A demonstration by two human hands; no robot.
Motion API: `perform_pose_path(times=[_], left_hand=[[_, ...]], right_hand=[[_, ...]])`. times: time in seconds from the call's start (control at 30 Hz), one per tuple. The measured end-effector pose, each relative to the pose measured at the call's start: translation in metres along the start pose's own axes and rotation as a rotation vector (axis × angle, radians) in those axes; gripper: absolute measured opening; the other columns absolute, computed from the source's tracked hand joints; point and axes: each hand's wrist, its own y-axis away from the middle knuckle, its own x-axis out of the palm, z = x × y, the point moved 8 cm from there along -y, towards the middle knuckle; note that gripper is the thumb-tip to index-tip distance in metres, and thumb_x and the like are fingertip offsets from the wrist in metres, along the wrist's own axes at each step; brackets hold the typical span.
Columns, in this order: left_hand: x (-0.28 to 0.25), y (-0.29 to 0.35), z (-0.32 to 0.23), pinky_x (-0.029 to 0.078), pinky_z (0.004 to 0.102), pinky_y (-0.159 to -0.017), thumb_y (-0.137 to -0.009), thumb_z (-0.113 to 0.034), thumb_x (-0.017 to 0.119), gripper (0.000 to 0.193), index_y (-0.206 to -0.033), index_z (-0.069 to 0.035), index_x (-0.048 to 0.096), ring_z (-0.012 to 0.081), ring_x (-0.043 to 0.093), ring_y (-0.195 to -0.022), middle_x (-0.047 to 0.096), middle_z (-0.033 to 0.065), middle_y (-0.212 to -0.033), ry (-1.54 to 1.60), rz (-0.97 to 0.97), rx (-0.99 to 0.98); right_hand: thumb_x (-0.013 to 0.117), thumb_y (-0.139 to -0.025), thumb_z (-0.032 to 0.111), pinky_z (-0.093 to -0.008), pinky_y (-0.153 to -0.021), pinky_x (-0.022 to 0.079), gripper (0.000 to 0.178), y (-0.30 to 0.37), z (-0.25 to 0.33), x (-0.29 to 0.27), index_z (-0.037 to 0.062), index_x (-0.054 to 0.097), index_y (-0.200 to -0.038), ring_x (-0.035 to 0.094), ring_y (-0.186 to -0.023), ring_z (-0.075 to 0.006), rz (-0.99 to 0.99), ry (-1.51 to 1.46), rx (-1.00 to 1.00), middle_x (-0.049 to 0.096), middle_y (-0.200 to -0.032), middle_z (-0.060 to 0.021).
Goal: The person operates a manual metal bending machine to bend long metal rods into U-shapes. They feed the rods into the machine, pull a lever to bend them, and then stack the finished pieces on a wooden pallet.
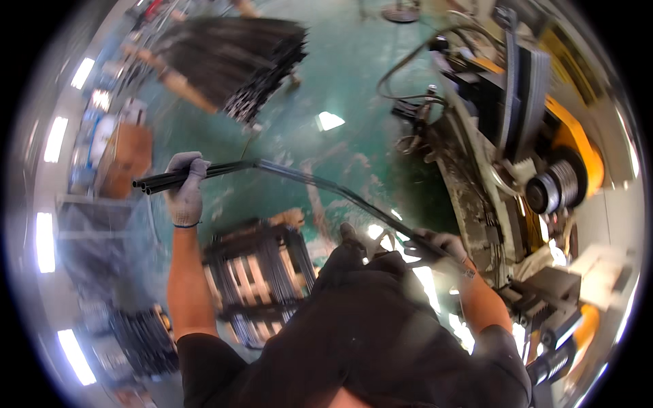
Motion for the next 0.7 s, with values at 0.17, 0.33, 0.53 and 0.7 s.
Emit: perform_pose_path(times=[0.17,0.33,0.53,0.7], left_hand=[[-0.057,0.079,-0.019,0.044,0.0244,-0.070,-0.084,0.006,0.066,0.008,-0.091,0.002,0.064,0.0117,0.054,-0.075,0.059,0.0046,-0.080,-0.195,-0.113,0.101],[-0.122,0.164,-0.032,0.047,0.0281,-0.068,-0.077,0.007,0.069,0.013,-0.086,0.000,0.064,0.0185,0.058,-0.073,0.061,0.0099,-0.078,-0.343,-0.375,0.070],[-0.207,0.302,-0.053,0.055,0.0369,-0.076,-0.080,0.008,0.058,0.013,-0.088,-0.002,0.061,0.0228,0.064,-0.078,0.064,0.0123,-0.082,-0.549,-0.664,0.070],[-0.223,0.394,-0.048,0.057,0.0410,-0.085,-0.083,0.002,0.059,0.010,-0.089,-0.006,0.058,0.0228,0.064,-0.084,0.062,0.0089,-0.086,-0.694,-0.653,0.148]], right_hand=[[0.055,-0.093,0.019,-0.0274,-0.056,0.053,0.030,-0.035,0.022,0.057,-0.0027,0.050,-0.113,0.057,-0.068,-0.0130,-0.252,0.452,0.273,0.057,-0.093,-0.0116],[0.045,-0.101,0.019,-0.0162,-0.038,0.029,0.020,-0.073,-0.021,0.060,0.0004,0.052,-0.101,0.037,-0.046,-0.0026,-0.300,0.544,0.834,0.037,-0.064,0.0069],[0.057,-0.094,0.016,-0.0237,-0.038,0.028,0.017,-0.151,-0.061,0.110,0.0025,0.060,-0.085,0.042,-0.046,-0.0063,0.019,1.376,0.645,0.045,-0.060,0.0029],[0.068,-0.089,0.021,-0.0304,-0.040,0.035,0.021,-0.225,-0.126,0.164,0.0019,0.059,-0.085,0.047,-0.047,-0.0124,-0.164,1.439,0.640,0.052,-0.063,-0.0029]])
